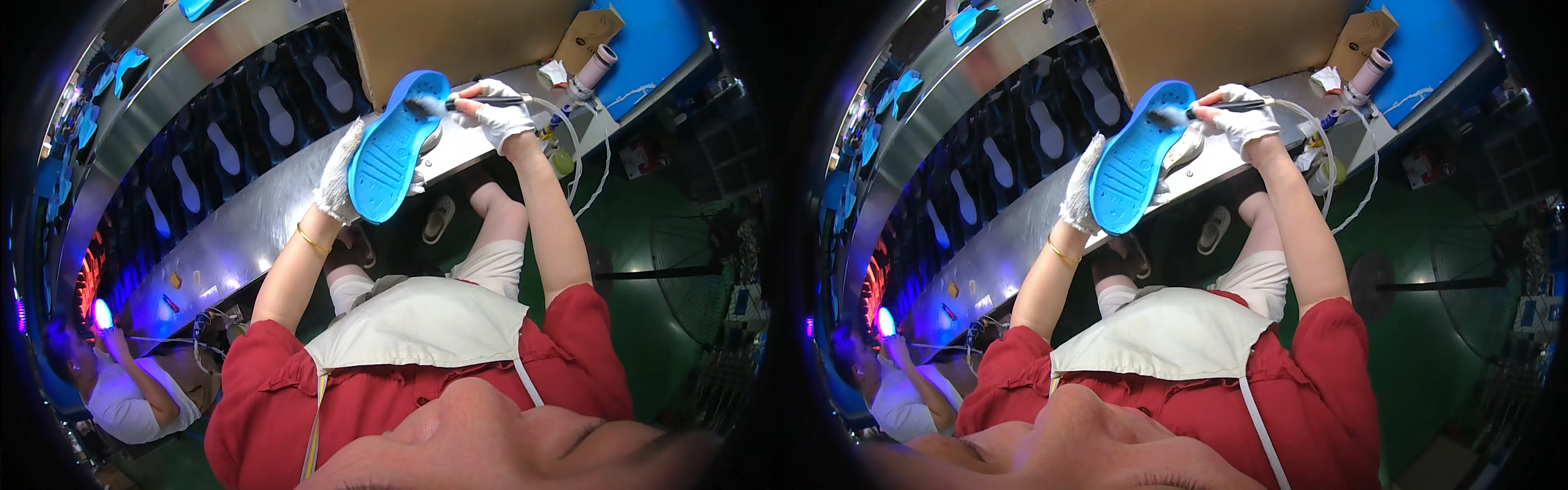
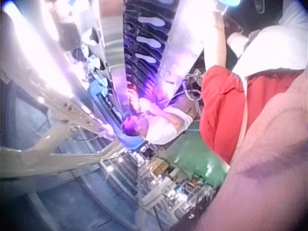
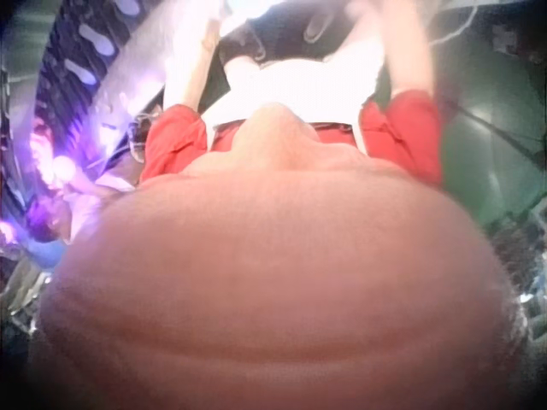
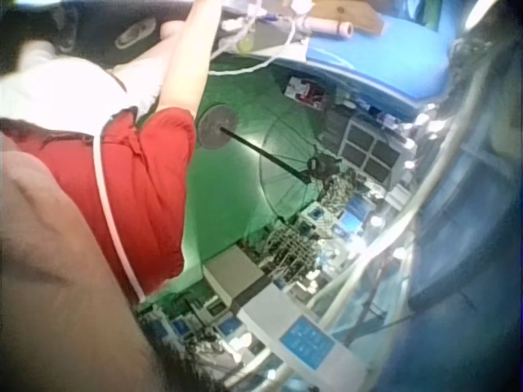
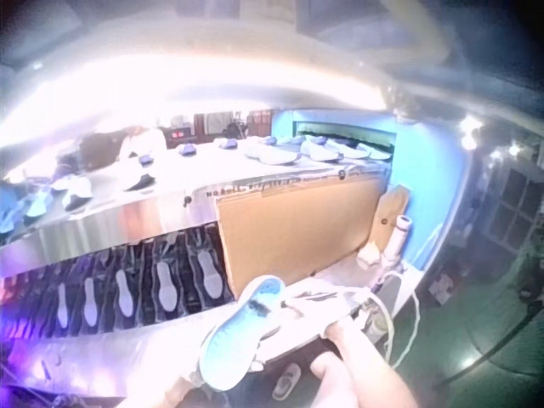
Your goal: The person applies adhesive to blue insoles using a brush, placing them on a conveyor belt after each application.
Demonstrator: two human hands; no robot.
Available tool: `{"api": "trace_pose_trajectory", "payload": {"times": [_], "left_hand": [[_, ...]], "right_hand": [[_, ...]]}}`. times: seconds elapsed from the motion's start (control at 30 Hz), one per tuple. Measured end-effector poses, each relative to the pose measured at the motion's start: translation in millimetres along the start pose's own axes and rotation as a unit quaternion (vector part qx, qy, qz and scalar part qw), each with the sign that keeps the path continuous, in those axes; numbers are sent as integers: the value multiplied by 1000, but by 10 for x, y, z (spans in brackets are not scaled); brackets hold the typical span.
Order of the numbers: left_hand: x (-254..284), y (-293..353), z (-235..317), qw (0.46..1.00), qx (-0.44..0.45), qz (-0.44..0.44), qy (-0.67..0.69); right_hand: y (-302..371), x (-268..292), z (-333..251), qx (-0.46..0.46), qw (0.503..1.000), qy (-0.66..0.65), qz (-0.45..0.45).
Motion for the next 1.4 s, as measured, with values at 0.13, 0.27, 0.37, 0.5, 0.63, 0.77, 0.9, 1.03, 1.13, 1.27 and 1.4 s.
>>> {"api": "trace_pose_trajectory", "payload": {"times": [0.13, 0.27, 0.37, 0.5, 0.63, 0.77, 0.9, 1.03, 1.13, 1.27, 1.4], "left_hand": [[107, 2, 35, 1000, -17, 7, -2], [83, 116, 74, 996, -83, 39, -10], [7, 183, 82, 994, -95, 45, -23], [-115, 261, 83, 992, -117, 28, -29], [20, 372, 126, 977, -172, 94, -80], [-144, 381, 77, 991, -134, -16, -17], [-284, 336, 104, 987, -143, -53, -43], [24, 252, 344, 980, -197, 28, -5], [-255, 467, 540, 971, -210, 11, -110], [-1002, 429, 1340, 958, -209, -97, -172], [-1228, 140, 2702, 949, -237, -192, -78]], "right_hand": [[171, -194, -126, 152, 981, 99, -63], [457, -483, -317, -24, 978, 105, -179], [314, -382, -446, 179, 967, 99, -151], [80, -339, -594, 318, 907, 257, -97], [254, -468, -668, 188, 935, 225, -198], [44, -517, -770, 271, 956, 106, -41], [-51, -779, -727, 447, 852, 271, -25], [439, -1148, -680, 425, 866, 238, -113], [652, -990, -742, 124, 983, -1, -134], [567, -473, -876, 238, 970, -25, 49], [556, -406, -834, 207, 973, -46, 92]]}}
Point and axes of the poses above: each hand's wrist, its own y-axis away from the middle knuckle, its own x-axis out of the back of the hand, z = x × y, the point moved 4 cm from there along -y, towards the middle knuckle, and after that the axes turned 15 degrees about x, right-handed, at the moved point
